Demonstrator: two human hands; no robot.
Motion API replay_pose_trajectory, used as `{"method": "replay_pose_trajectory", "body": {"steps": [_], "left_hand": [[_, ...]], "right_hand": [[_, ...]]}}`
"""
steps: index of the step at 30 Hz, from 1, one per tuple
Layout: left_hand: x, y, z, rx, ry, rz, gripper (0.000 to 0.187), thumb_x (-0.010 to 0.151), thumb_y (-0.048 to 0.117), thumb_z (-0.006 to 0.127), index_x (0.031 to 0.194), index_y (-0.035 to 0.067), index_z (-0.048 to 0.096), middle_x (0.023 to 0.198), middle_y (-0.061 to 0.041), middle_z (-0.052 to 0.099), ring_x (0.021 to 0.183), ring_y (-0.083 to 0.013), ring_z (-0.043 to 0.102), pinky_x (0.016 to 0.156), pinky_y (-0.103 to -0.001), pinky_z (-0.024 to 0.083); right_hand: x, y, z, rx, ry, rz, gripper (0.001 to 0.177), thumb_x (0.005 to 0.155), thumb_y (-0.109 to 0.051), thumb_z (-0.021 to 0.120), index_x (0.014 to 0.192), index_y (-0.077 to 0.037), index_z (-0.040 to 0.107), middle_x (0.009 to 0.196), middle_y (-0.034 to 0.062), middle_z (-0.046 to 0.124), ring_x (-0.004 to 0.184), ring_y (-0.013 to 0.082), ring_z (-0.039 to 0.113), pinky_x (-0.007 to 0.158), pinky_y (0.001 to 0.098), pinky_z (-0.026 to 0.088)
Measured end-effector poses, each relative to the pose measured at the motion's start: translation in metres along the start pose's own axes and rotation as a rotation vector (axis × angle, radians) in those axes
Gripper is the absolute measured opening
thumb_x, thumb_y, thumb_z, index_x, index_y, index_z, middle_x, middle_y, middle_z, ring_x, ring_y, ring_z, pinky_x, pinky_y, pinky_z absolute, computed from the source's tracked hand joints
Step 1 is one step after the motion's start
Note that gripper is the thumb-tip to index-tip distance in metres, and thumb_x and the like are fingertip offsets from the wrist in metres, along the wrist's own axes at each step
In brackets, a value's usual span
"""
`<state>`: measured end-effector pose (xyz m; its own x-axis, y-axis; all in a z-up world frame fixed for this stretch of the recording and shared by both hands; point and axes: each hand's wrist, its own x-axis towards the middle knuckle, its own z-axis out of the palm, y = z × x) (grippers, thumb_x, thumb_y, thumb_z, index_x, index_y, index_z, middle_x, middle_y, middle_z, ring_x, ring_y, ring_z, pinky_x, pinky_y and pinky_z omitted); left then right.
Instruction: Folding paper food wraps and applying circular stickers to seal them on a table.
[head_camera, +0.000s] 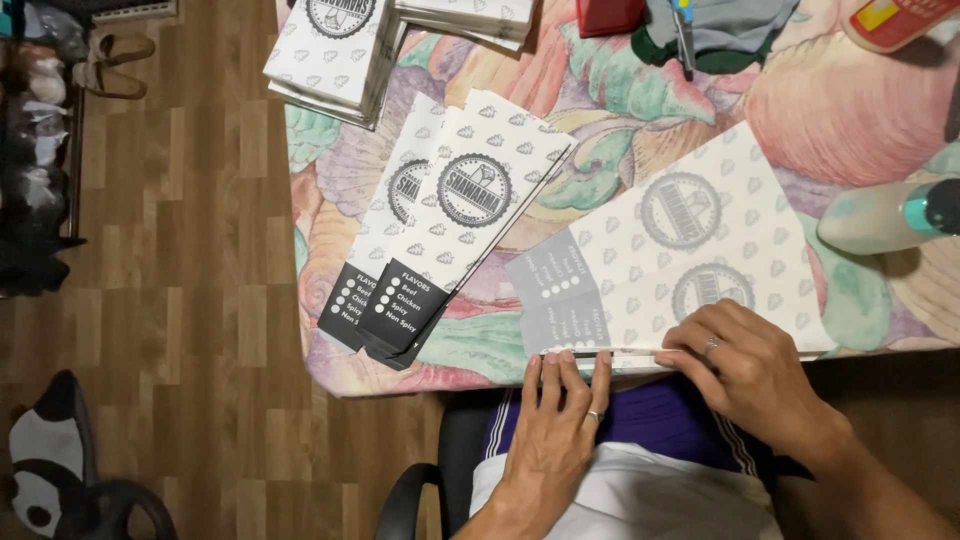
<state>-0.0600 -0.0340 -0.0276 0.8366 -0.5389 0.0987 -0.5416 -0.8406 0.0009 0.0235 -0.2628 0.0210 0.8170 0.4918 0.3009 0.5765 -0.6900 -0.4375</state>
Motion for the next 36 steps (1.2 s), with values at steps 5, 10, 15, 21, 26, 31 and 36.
{"method": "replay_pose_trajectory", "body": {"steps": [5, 10, 15, 21, 26, 31, 36], "left_hand": [[0.003, 0.001, -0.003, 0.039, 0.018, -0.026, 0.067, 0.098, 0.012, 0.043, 0.164, 0.011, 0.030, 0.134, -0.026, 0.045, 0.126, -0.0446, 0.050, 0.120, -0.058, 0.036], [0.003, 0.004, 0.006, 0.082, 0.063, -0.049, 0.064, 0.102, 0.003, 0.037, 0.164, 0.014, 0.028, 0.135, -0.021, 0.040, 0.124, -0.0385, 0.050, 0.122, -0.055, 0.038], [0.007, 0.006, 0.002, 0.133, 0.082, -0.097, 0.064, 0.104, 0.003, 0.036, 0.164, 0.022, 0.028, 0.130, -0.022, 0.042, 0.118, -0.0393, 0.051, 0.119, -0.052, 0.041], [0.012, 0.008, -0.002, 0.139, 0.043, -0.094, 0.070, 0.101, 0.001, 0.042, 0.165, 0.025, 0.025, 0.125, -0.023, 0.048, 0.117, -0.0422, 0.055, 0.116, -0.056, 0.042], [0.022, 0.016, -0.010, 0.213, 0.018, -0.098, 0.074, 0.101, 0.005, 0.044, 0.166, 0.030, 0.019, 0.121, -0.026, 0.048, 0.111, -0.0451, 0.055, 0.110, -0.061, 0.044], [0.027, 0.024, -0.008, 0.247, 0.020, -0.115, 0.075, 0.101, 0.004, 0.041, 0.166, 0.034, 0.017, 0.115, -0.026, 0.049, 0.107, -0.0496, 0.055, 0.106, -0.066, 0.044], [0.031, 0.025, -0.009, 0.361, -0.026, -0.108, 0.087, 0.098, 0.000, 0.048, 0.166, 0.037, 0.008, 0.107, -0.023, 0.050, 0.102, -0.0455, 0.058, 0.104, -0.064, 0.046]], "right_hand": [[-0.010, 0.018, 0.004, 0.153, -0.010, 0.031, 0.009, 0.092, -0.015, 0.071, 0.089, -0.008, 0.067, 0.078, 0.0034, 0.062, 0.072, 0.0223, 0.057, 0.070, 0.0340, 0.045], [-0.008, 0.026, 0.004, 0.283, -0.043, 0.112, 0.009, 0.090, -0.019, 0.073, 0.089, -0.011, 0.070, 0.075, 0.0023, 0.062, 0.070, 0.0192, 0.060, 0.068, 0.0305, 0.045], [-0.005, 0.026, 0.002, 0.296, -0.072, 0.127, 0.010, 0.090, -0.019, 0.073, 0.089, -0.010, 0.070, 0.074, 0.0013, 0.064, 0.066, 0.0178, 0.059, 0.065, 0.0307, 0.044], [-0.004, 0.025, 0.007, 0.151, -0.128, 0.255, 0.015, 0.089, -0.026, 0.074, 0.081, -0.015, 0.068, 0.071, -0.0035, 0.063, 0.066, 0.0158, 0.060, 0.064, 0.0322, 0.044], [-0.007, 0.022, 0.004, -0.036, -0.079, 0.146, 0.022, 0.090, -0.030, 0.074, 0.078, -0.016, 0.061, 0.073, -0.0014, 0.061, 0.069, 0.0226, 0.059, 0.067, 0.0373, 0.046], [-0.023, 0.024, -0.014, -0.127, -0.046, 0.020, 0.015, 0.098, -0.024, 0.065, 0.092, -0.011, 0.065, 0.084, 0.0038, 0.062, 0.076, 0.0263, 0.058, 0.072, 0.0390, 0.047], [-0.036, 0.039, -0.018, 0.106, 0.000, 0.046, 0.006, 0.096, -0.012, 0.066, 0.094, -0.006, 0.065, 0.086, 0.0033, 0.063, 0.081, 0.0237, 0.058, 0.080, 0.0353, 0.048]]}}
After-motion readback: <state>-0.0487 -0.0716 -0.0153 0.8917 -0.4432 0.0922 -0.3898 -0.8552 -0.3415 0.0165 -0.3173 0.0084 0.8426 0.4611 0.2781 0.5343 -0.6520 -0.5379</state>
